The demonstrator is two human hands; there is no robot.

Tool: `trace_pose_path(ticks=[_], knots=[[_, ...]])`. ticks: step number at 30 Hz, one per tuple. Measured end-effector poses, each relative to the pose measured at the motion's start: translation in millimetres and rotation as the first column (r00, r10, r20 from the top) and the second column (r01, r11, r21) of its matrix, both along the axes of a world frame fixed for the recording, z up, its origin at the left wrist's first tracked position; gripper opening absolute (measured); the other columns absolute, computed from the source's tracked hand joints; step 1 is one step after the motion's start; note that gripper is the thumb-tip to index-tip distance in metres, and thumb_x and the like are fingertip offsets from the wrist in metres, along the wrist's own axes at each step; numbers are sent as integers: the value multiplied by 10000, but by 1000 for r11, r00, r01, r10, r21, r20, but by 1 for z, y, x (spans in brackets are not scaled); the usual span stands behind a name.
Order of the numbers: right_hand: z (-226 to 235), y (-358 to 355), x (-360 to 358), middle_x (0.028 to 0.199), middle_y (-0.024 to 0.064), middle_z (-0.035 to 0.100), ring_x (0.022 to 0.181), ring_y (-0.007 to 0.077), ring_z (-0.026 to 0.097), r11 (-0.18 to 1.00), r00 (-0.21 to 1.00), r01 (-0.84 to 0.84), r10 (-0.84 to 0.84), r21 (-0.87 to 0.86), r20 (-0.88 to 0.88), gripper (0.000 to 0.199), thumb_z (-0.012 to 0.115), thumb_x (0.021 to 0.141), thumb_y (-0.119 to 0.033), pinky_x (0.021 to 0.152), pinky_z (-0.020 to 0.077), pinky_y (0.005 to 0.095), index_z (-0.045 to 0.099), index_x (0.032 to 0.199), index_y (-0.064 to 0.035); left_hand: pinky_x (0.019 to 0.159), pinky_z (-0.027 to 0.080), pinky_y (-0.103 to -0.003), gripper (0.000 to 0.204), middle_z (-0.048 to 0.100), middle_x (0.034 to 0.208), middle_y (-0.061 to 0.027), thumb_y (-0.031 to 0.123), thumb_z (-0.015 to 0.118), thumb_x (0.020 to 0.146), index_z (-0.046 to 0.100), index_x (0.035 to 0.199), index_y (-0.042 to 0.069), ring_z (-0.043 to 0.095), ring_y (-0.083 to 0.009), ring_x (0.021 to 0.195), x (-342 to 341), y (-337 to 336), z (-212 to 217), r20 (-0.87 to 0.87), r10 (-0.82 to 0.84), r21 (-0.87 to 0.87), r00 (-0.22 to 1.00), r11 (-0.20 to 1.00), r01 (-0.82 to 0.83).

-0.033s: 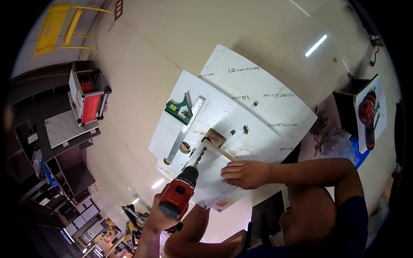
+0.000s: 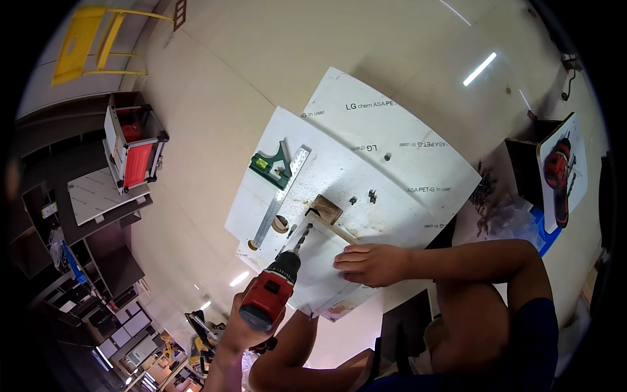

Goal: The person uses a cordless drill to create holes in a white board placed on a workbench. They repeatedly position the drill, operate it, and clear debris from the holes.

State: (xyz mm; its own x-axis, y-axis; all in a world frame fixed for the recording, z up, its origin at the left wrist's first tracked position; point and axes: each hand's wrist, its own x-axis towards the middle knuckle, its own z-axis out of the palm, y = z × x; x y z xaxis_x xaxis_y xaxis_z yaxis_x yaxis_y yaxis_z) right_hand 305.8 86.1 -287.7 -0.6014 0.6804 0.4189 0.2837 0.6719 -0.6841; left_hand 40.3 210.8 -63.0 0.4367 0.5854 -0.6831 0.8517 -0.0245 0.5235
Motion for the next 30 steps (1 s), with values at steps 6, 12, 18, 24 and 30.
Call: trace_pose_path(ticks=[6,12,18,24,30], knots=[[-18,-13,-9,1406,135,596,1374,284,516,985,996,72,-79,154,35,195,649,883,-161,1209,378,435,732,1031,-64,797,550,-321,386,701,1014,-67,49,777,838,623,1191,38,677,-169,864,46,25,18,87,62,-73,994,996,-55],[-16,-13,-5,1494,163,557,1419,293,496,996,999,19,-23,82,42,244,604,933,-160,1209,388,451,705,1113,-29,956,520,-313,667,703,1205,-118,63,836,788,565,1396,17,711,-222,1030,70,61,26,13,-137,-83,990,987,138],[-27,-17,-11,1492,167,558,1454,309,458,997,999,10,-13,75,38,230,600,949,-160,1256,333,462,687,1110,-20,957,522,-339,654,690,1195,-114,76,820,806,528,1388,21,688,-221,1015,71,58,26,21,-122,-190,992,974,124],[-29,-21,-3,1504,169,546,1469,298,439,998,998,26,-29,51,63,242,594,944,-161,1272,302,458,685,1118,-20,964,516,-339,623,702,1195,-115,78,818,815,555,1377,18,702,-230,1019,62,60,12,2,-157,-127,988,980,156],[-27,-13,-12,1505,165,545,1462,305,445,997,999,-26,24,71,21,253,593,941,-156,1260,317,468,685,1136,-24,977,508,-351,638,670,1237,-128,116,825,817,543,1381,22,676,-266,1057,58,51,28,-12,-185,-91,983,979,183]])
